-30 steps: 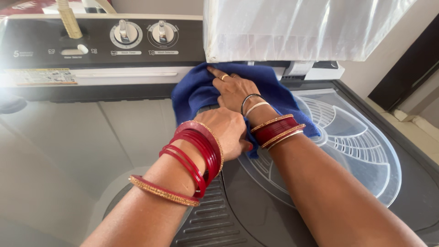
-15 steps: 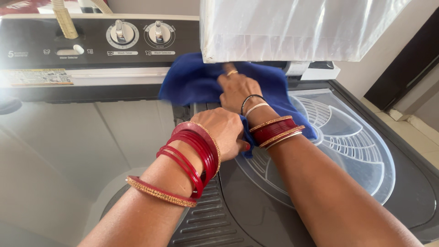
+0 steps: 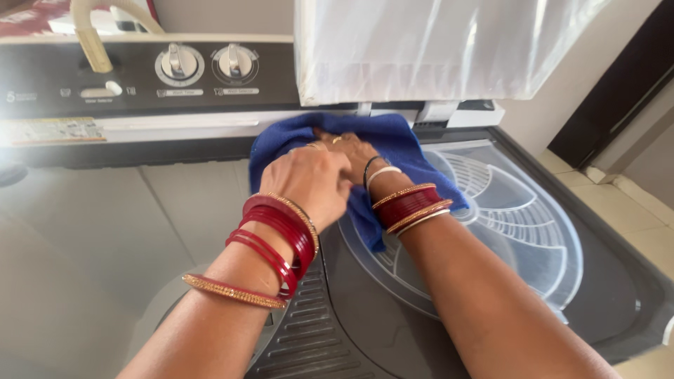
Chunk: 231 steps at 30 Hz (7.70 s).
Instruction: The person wipes the lids and control panel of a twin-tub washing machine with a blue cloth, handling the lids one at a time.
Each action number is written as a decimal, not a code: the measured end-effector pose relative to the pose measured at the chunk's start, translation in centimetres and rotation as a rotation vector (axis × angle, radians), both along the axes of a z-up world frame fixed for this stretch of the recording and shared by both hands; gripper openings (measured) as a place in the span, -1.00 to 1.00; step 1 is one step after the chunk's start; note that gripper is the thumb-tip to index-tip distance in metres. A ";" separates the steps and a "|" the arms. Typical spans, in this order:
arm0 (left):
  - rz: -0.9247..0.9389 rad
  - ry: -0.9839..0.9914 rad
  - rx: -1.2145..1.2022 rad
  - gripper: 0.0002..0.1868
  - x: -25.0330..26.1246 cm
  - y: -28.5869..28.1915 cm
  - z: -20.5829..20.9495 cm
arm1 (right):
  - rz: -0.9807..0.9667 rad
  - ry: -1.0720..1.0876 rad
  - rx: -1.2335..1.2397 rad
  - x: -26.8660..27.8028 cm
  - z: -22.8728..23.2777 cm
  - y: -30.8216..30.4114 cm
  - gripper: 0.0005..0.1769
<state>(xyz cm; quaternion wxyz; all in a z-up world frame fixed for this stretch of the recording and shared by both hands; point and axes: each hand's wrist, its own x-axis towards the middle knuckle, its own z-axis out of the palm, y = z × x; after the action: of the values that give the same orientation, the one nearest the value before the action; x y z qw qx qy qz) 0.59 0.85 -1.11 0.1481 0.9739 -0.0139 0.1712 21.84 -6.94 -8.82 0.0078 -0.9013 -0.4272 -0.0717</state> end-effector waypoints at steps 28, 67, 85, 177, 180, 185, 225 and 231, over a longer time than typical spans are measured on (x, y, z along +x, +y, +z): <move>-0.039 0.316 0.168 -0.22 -2.3 -2.7 -1.3 | -0.407 0.268 -0.010 -13.6 3.0 -12.0 0.16; -0.061 0.068 0.078 -0.33 2.1 -0.2 -4.9 | -0.508 0.074 0.375 -0.3 3.3 -8.0 0.18; -0.036 0.091 0.026 -0.25 1.5 -0.4 -3.7 | -0.496 0.264 0.166 2.0 1.1 -8.6 0.30; -0.103 0.322 0.078 -0.34 -0.2 -1.7 -0.6 | -0.879 0.046 0.506 12.9 -2.1 -19.4 0.24; -0.119 0.349 0.075 -0.38 -0.4 -1.8 -0.4 | -0.788 0.054 0.506 13.6 -2.1 -20.1 0.21; -0.147 0.304 0.093 -0.36 -0.2 -2.1 -0.5 | -0.823 0.010 0.860 10.2 0.1 -19.9 -0.45; -0.153 0.262 0.093 -0.38 -0.4 -1.5 -0.7 | -0.441 0.291 0.095 6.4 -2.2 -15.7 0.08; -0.090 0.287 0.112 -0.42 -1.2 -1.3 -0.6 | -0.323 0.282 0.284 -0.5 -0.7 -13.1 -0.04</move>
<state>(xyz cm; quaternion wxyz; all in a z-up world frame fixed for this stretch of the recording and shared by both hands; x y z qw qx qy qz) -0.59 -0.42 -1.67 0.1017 0.9935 -0.0456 0.0223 21.33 -20.06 -9.56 0.1822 -0.9488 -0.2581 -0.0048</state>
